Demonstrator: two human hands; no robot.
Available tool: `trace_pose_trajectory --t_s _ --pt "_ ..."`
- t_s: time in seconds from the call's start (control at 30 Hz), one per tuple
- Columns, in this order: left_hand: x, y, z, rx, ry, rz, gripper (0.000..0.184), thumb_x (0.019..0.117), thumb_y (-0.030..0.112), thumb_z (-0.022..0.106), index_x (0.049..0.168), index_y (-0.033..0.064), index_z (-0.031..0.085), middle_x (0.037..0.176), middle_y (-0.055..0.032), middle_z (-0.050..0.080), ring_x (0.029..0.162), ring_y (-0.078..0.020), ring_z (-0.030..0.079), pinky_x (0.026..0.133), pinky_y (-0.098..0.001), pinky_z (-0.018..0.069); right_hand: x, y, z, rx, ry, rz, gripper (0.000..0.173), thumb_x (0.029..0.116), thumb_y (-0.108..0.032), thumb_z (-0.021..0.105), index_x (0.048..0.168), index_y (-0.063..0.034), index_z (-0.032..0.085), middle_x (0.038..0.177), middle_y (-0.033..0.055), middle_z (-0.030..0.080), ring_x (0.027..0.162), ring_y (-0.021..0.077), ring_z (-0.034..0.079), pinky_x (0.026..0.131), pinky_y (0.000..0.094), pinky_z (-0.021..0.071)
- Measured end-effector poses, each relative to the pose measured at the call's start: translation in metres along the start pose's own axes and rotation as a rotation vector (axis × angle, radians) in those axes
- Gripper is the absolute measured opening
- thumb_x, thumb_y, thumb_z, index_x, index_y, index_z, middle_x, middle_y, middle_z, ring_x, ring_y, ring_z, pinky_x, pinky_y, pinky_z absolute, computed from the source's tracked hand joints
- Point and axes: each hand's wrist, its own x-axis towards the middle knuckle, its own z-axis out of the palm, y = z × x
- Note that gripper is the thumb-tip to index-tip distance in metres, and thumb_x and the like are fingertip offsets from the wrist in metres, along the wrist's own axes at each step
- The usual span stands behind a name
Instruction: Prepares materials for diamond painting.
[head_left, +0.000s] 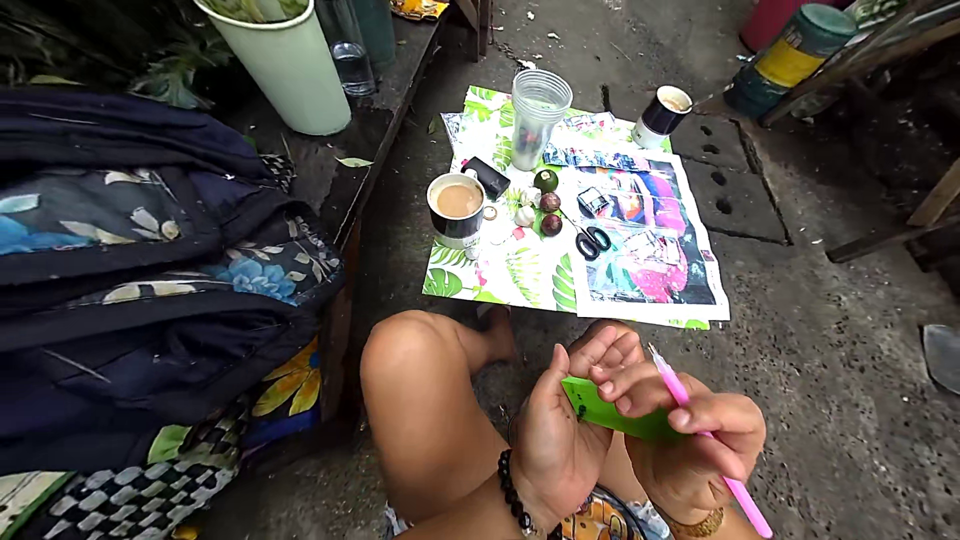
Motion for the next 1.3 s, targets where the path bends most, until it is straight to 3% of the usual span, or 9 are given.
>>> trace_pose_trajectory --t_s 0.23,0.37,0.53,0.63,0.73,0.83,0.93,1.13,1.3 --pt "-0.004 0.005 0.005 -0.004 -0.012 -0.011 0.057 0.1122 0.029 0.017 0.134 0.0011 0.061 0.131 -0.0122 0.069 0.126 -0.0217 0.064 0.107 -0.0334 0.0502 0.003 -0.006 -0.001 -0.033 -0.096 -0.034 0.023 0.1090 -0.033 0.048 0.112 -0.0175 0.064 0.097 -0.0025 0.072 0.095 0.0137 0.072 0.089 0.0295 0.0598" --pt "-0.005 0.007 0.007 -0.033 -0.019 -0.032 0.057 0.1121 0.030 0.016 0.138 -0.0006 0.056 0.134 -0.0124 0.067 0.130 -0.0209 0.061 0.111 -0.0336 0.0472 0.006 -0.014 -0.002 -0.141 -0.214 -0.118 0.020 0.1088 -0.030 0.049 0.106 -0.0157 0.062 0.094 -0.0008 0.069 0.094 0.0163 0.072 0.088 0.0333 0.0615" --pt "-0.005 0.007 0.003 -0.101 -0.085 -0.049 0.058 0.1120 0.031 0.015 0.142 -0.0017 0.052 0.141 -0.0133 0.063 0.135 -0.0209 0.058 0.114 -0.0354 0.0443 0.015 -0.021 -0.006 -0.183 -0.472 -0.220 0.015 0.1077 -0.019 0.050 0.102 -0.0108 0.061 0.094 0.0038 0.064 0.104 0.0198 0.068 0.099 0.0388 0.0569" --pt "-0.004 0.008 0.003 -0.105 -0.095 -0.044 0.059 0.1123 0.032 0.013 0.143 -0.0024 0.051 0.141 -0.0137 0.062 0.136 -0.0209 0.057 0.115 -0.0357 0.0435 0.019 -0.021 -0.005 -0.173 -0.509 -0.230 0.015 0.1076 -0.019 0.050 0.103 -0.0104 0.061 0.095 0.0041 0.064 0.106 0.0196 0.068 0.100 0.0384 0.0563" --pt "-0.005 0.011 0.005 -0.093 -0.075 -0.046 0.059 0.1123 0.031 0.013 0.143 -0.0013 0.051 0.140 -0.0131 0.063 0.134 -0.0205 0.058 0.115 -0.0353 0.0438 0.019 -0.020 0.001 -0.163 -0.392 -0.173 0.015 0.1077 -0.023 0.050 0.104 -0.0148 0.063 0.095 -0.0005 0.068 0.101 0.0169 0.070 0.096 0.0365 0.0587" --pt "-0.007 0.015 0.009 -0.064 -0.016 -0.027 0.058 0.1129 0.030 0.014 0.139 0.0026 0.058 0.128 -0.0103 0.070 0.121 -0.0188 0.066 0.104 -0.0333 0.0522 0.028 -0.020 0.007 -0.163 -0.190 -0.039 0.024 0.1090 -0.038 0.047 0.114 -0.0237 0.066 0.095 -0.0078 0.074 0.094 0.0112 0.073 0.090 0.0312 0.0602" --pt "-0.006 0.016 0.004 -0.041 -0.056 0.035 0.060 0.1127 0.032 0.010 0.137 0.0042 0.058 0.129 -0.0082 0.068 0.120 -0.0181 0.065 0.104 -0.0353 0.0514 0.030 -0.010 0.006 -0.124 -0.013 0.075 0.027 0.1093 -0.041 0.045 0.111 -0.0231 0.065 0.087 -0.0050 0.073 0.082 0.0129 0.073 0.082 0.0315 0.0623" --pt "-0.005 0.015 -0.001 0.024 -0.021 0.075 0.063 0.1125 0.035 0.008 0.143 0.0040 0.054 0.135 -0.0093 0.065 0.125 -0.0189 0.062 0.107 -0.0360 0.0488 0.013 0.001 0.010 -0.115 0.015 0.124 0.028 0.1100 -0.037 0.044 0.109 -0.0192 0.065 0.086 -0.0038 0.072 0.082 0.0109 0.072 0.082 0.0279 0.0613" --pt "-0.004 0.012 -0.003 0.170 0.179 0.099 0.065 0.1126 0.037 0.007 0.138 0.0050 0.059 0.125 -0.0070 0.070 0.117 -0.0163 0.065 0.101 -0.0345 0.0524 -0.004 0.009 0.022 -0.048 0.076 0.189 0.026 0.1104 -0.033 0.045 0.107 -0.0174 0.065 0.086 -0.0030 0.069 0.079 0.0101 0.071 0.080 0.0278 0.0611"
